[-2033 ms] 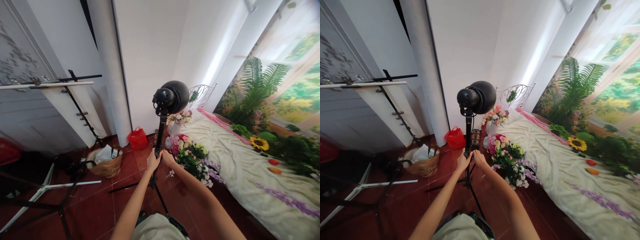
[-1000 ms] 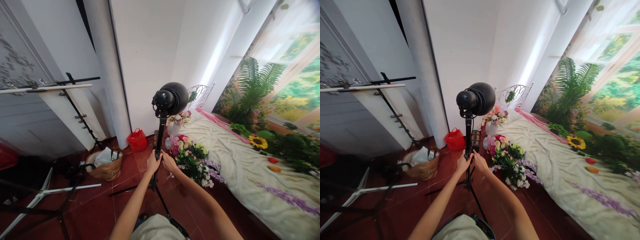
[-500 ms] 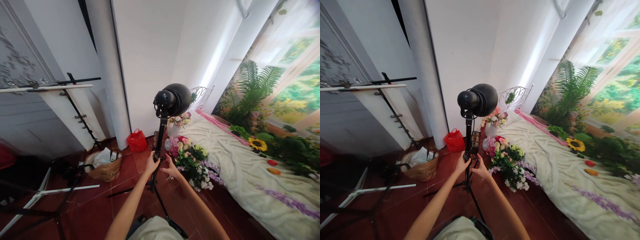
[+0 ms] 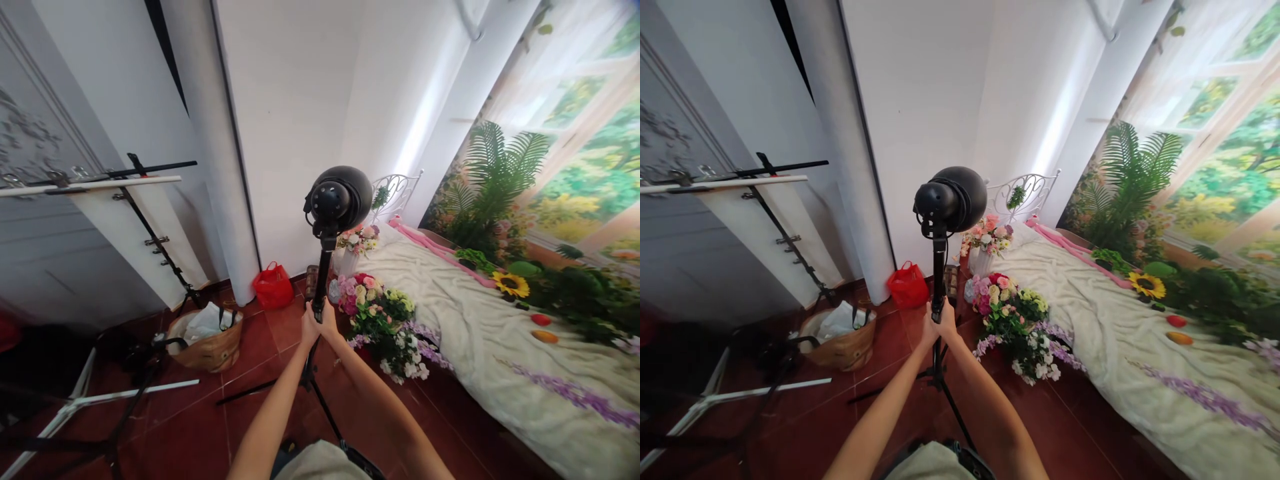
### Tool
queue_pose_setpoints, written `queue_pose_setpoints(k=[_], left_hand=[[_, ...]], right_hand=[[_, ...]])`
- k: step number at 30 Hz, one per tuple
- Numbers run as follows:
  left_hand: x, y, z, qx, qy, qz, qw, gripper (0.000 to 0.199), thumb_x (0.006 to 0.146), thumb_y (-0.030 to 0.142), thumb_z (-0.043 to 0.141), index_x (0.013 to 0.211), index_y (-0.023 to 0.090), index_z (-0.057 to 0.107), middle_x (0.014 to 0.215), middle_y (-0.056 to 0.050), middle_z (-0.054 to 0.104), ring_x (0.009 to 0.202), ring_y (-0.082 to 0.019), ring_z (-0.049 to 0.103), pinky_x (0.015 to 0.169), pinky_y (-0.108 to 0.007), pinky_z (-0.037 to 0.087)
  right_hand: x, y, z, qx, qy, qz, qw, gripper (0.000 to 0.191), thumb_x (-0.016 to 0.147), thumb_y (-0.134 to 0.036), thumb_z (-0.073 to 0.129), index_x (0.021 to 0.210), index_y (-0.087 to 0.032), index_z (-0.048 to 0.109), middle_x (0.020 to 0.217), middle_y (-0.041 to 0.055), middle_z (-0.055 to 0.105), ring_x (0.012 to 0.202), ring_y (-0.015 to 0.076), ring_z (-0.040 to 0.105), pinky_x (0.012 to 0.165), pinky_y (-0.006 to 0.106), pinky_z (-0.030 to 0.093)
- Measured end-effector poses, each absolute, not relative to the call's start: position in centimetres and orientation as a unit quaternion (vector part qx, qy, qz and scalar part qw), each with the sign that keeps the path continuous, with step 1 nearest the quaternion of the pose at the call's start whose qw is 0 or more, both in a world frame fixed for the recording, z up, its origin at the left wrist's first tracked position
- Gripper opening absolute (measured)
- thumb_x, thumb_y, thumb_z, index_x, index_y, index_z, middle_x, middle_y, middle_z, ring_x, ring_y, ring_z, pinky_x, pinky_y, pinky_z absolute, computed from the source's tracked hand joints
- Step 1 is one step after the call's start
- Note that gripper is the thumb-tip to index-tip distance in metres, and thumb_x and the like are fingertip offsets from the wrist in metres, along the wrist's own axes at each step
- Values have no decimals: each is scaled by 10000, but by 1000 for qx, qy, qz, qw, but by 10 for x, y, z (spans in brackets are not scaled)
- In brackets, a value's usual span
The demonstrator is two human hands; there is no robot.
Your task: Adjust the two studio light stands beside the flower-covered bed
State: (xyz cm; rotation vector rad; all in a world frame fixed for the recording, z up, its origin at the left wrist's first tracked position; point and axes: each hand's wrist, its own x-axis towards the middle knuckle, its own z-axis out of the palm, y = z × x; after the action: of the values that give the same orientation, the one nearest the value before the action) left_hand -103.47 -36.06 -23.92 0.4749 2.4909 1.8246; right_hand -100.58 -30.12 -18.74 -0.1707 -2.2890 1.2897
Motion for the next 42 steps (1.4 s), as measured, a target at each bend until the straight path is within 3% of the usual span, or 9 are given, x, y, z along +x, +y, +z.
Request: queue_pose_setpoints(k=[5,10,14,23,29,32,35,38,42], left_hand=[[-1034,-359,-248,152,785,600,-13,261,726,255,538,949,131,595,836,-92,683,778,-206,633,681,-299,493],[-1031,-358,-243,154,751,642,-15,262,753,392,541,812,144,600,664,-31,635,579,-141,593,579,-244,457],[-1030,-355,-233,147,729,667,-30,296,717,438,582,748,146,612,631,-20,619,572,-133,578,573,-234,440],[-1039,-347,-224,122,697,705,-49,175,654,296,604,613,126,589,523,-9,573,483,-114,511,482,-211,383],[-1046,-343,-232,99,705,699,-61,248,608,282,609,442,147,485,418,23,446,426,-84,408,435,-201,305],[-1048,-339,-236,92,700,704,-72,281,610,295,609,420,149,461,424,24,424,424,-73,379,423,-196,278],[-1050,-337,-241,95,702,702,-73,294,611,306,610,414,148,459,423,24,418,416,-67,363,411,-191,265],[-1052,-336,-245,82,707,699,-70,292,598,329,624,422,144,481,425,21,429,418,-71,368,405,-187,263],[-1053,-335,-248,73,717,690,-69,297,608,349,620,431,144,496,435,10,455,428,-83,400,417,-190,282]], right_hand=[[-1011,-297,-122,-48,-830,468,301,264,790,-417,496,900,-177,478,771,43,601,672,159,579,664,276,491],[-1021,-291,-30,17,-791,482,376,269,790,-385,528,944,-167,500,814,28,597,710,143,577,708,280,475],[-1023,-290,0,32,-776,480,408,232,776,-355,559,905,-166,516,796,18,594,705,136,568,703,272,463],[-1017,-297,-57,4,-785,498,369,288,787,-355,544,983,-149,494,807,40,610,702,149,590,692,279,481],[-1017,-296,-57,7,-795,504,337,332,801,-387,538,1017,-139,492,764,37,604,644,142,577,685,286,494],[-1010,-279,-57,70,-809,516,274,487,758,-386,609,1140,-145,427,913,59,610,800,153,598,762,292,491],[-1001,-245,-79,138,-830,521,146,646,673,-401,695,1198,-175,394,1073,75,582,947,166,578,803,295,487],[-998,-214,-128,114,-846,520,36,440,760,-443,593,1099,-182,492,1039,68,604,942,168,582,802,303,486],[-999,-207,-202,27,-864,501,38,330,894,-424,348,1012,-191,549,996,47,620,947,156,572,900,324,428]])
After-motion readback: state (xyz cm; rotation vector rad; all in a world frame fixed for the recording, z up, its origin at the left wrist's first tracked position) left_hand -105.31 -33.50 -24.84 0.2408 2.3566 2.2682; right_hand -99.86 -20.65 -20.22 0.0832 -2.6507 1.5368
